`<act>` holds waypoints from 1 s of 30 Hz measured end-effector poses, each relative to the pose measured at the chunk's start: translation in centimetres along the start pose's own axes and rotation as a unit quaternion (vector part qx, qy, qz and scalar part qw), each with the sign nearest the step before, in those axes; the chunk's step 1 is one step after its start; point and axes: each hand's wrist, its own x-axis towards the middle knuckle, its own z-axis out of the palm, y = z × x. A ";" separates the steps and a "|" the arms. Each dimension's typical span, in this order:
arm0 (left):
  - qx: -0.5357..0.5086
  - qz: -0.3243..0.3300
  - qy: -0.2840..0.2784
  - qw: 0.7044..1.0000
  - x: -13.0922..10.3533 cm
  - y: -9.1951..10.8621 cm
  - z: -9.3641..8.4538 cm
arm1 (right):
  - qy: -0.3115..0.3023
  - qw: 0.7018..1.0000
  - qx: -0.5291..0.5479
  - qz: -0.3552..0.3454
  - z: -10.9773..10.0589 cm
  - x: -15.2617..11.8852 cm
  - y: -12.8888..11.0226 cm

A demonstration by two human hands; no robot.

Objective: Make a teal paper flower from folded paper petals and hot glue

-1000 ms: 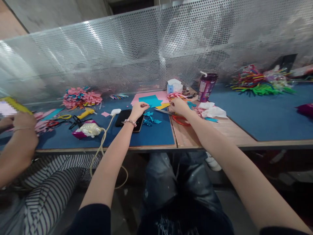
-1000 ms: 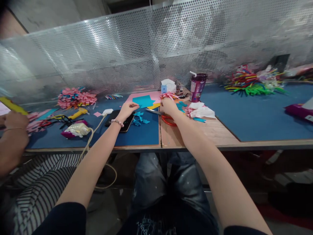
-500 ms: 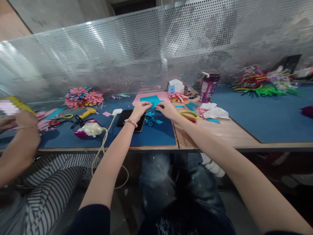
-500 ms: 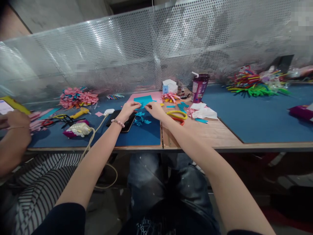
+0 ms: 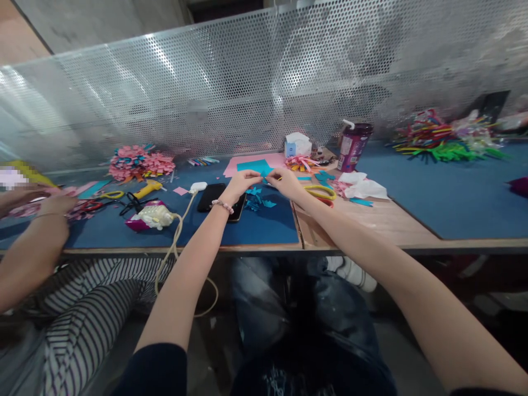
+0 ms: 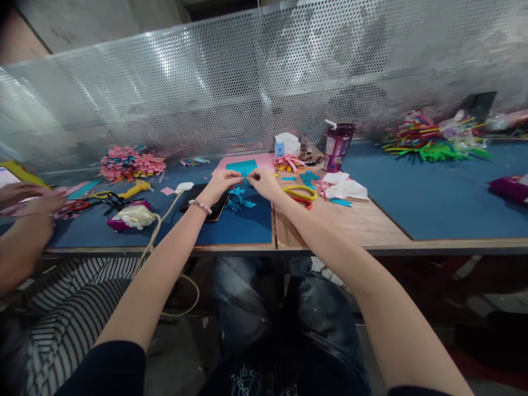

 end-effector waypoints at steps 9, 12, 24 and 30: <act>0.022 0.013 -0.028 0.999 -0.1 0.1 0.1 | -0.009 1.000 -0.011 -0.012 -0.1 0.1 0.5; 0.030 0.018 -0.025 0.999 0.0 0.0 0.1 | -0.015 1.000 -0.016 -0.011 0.0 0.0 0.6; 0.033 0.030 -0.017 0.999 -0.2 0.4 0.2 | -0.009 1.000 -0.008 -0.012 0.1 -0.2 0.3; 0.024 0.032 -0.026 0.999 -0.5 0.8 0.2 | -0.014 0.999 0.031 -0.011 0.0 -0.2 0.2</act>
